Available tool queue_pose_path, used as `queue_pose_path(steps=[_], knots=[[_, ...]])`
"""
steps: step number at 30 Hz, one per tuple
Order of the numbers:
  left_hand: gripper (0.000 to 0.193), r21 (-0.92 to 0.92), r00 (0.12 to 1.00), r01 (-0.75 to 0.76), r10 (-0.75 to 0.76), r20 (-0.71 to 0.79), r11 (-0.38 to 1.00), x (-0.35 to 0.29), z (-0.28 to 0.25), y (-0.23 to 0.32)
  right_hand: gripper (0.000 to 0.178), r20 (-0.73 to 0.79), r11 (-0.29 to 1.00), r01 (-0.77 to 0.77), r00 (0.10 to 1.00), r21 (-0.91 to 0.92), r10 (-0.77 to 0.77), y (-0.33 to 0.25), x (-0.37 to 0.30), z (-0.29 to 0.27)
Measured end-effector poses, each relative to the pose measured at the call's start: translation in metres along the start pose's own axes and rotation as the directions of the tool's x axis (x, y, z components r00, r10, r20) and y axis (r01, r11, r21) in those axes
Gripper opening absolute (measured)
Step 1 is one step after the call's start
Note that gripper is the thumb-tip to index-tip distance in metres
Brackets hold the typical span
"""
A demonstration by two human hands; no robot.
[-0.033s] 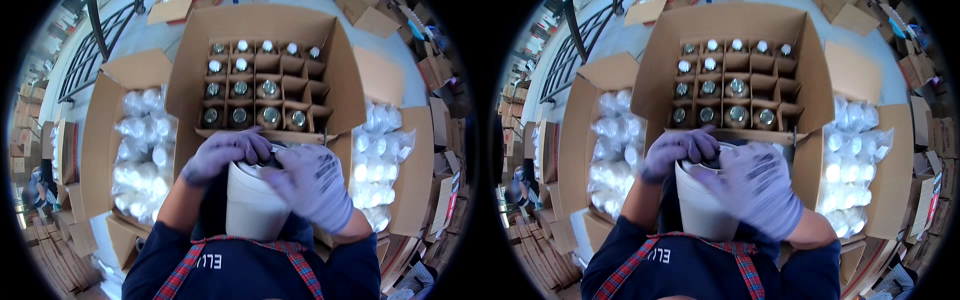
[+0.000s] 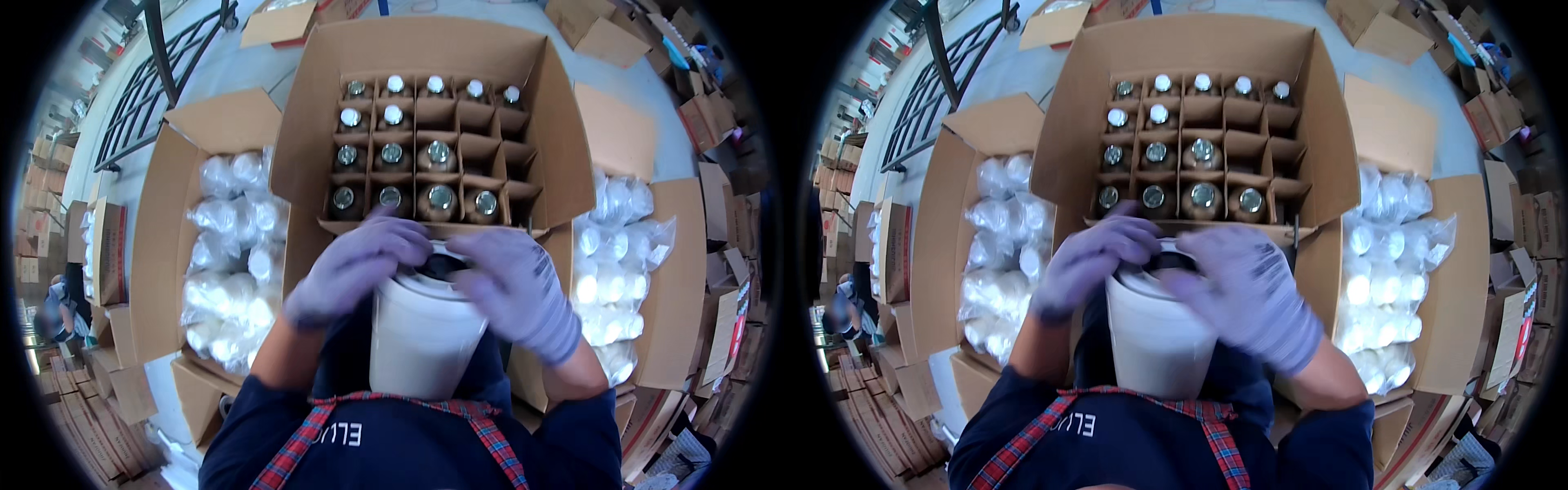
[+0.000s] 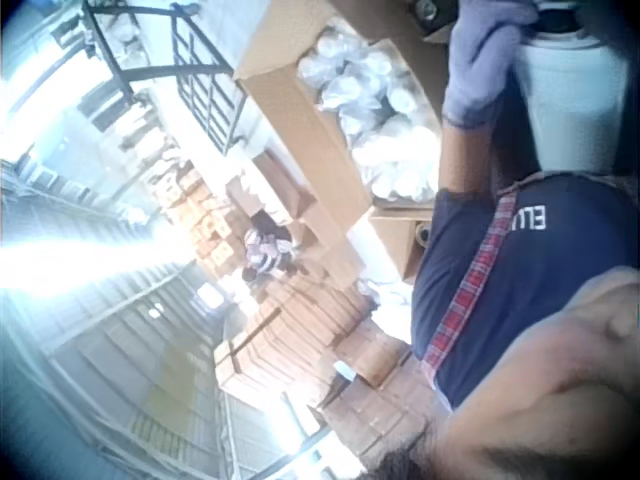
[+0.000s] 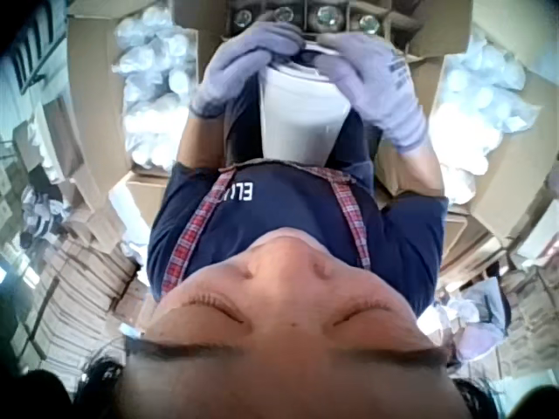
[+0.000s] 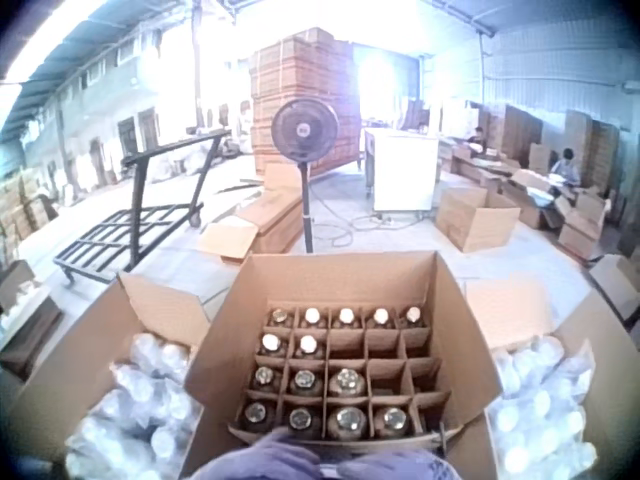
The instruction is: The person assembles a white thermos by inserting a metal liner and a black seal, then screwing on the lid. They wrap the finished thermos in a plastic bag and place it in a cardboard box. The person repeats this process for multiple units.
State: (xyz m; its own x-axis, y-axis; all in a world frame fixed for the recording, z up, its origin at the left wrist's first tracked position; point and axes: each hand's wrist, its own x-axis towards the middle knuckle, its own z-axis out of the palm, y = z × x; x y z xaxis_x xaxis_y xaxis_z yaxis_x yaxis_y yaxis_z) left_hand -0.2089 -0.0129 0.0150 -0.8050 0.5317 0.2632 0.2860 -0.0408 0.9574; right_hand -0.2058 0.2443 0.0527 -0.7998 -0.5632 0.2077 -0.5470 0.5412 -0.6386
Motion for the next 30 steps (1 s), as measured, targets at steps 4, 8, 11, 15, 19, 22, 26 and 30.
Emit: queue_pose_path(steps=[4,8,11,15,19,22,26,30], knots=[[0.043,0.322,0.999,-0.034,0.029,0.02,0.946,-0.003,0.03,0.03,0.055,-0.053,0.811,0.02,0.999,0.585,0.013,0.042,-0.011,0.04],[0.026,-0.675,0.958,-0.151,0.275,0.08,0.722,0.002,0.0,-0.06,0.029,0.169,0.953,-0.252,0.945,-0.167,0.28,-0.052,0.002,0.005],[0.032,-0.343,0.998,-0.056,0.055,-0.011,0.938,-0.002,0.002,-0.014,0.032,0.065,0.988,-0.037,0.997,0.147,0.027,0.002,0.004,0.004],[0.036,-0.03,0.991,-0.126,0.127,0.042,0.992,-0.008,0.012,-0.022,0.032,-0.067,0.879,0.023,0.998,0.476,0.011,0.03,-0.022,0.035],[0.041,-0.654,0.983,-0.06,-0.069,-0.171,0.754,-0.007,0.027,-0.036,0.036,-0.061,0.86,0.198,0.979,0.47,-0.192,-0.006,-0.021,0.001],[0.045,-0.627,0.817,0.4,-0.571,-0.086,0.668,-0.009,0.046,-0.027,0.039,-0.029,0.871,-0.018,0.999,0.491,0.038,0.009,-0.026,-0.025],[0.039,-0.108,0.954,0.296,-0.299,-0.018,0.949,-0.049,0.056,-0.048,0.053,-0.289,0.483,-0.831,0.551,-0.274,0.783,0.215,-0.012,0.05],[0.037,-0.19,0.861,0.465,-0.492,-0.127,0.864,-0.072,0.059,-0.034,0.045,-0.286,0.306,-0.858,0.442,-0.413,0.85,0.347,-0.088,0.127]])
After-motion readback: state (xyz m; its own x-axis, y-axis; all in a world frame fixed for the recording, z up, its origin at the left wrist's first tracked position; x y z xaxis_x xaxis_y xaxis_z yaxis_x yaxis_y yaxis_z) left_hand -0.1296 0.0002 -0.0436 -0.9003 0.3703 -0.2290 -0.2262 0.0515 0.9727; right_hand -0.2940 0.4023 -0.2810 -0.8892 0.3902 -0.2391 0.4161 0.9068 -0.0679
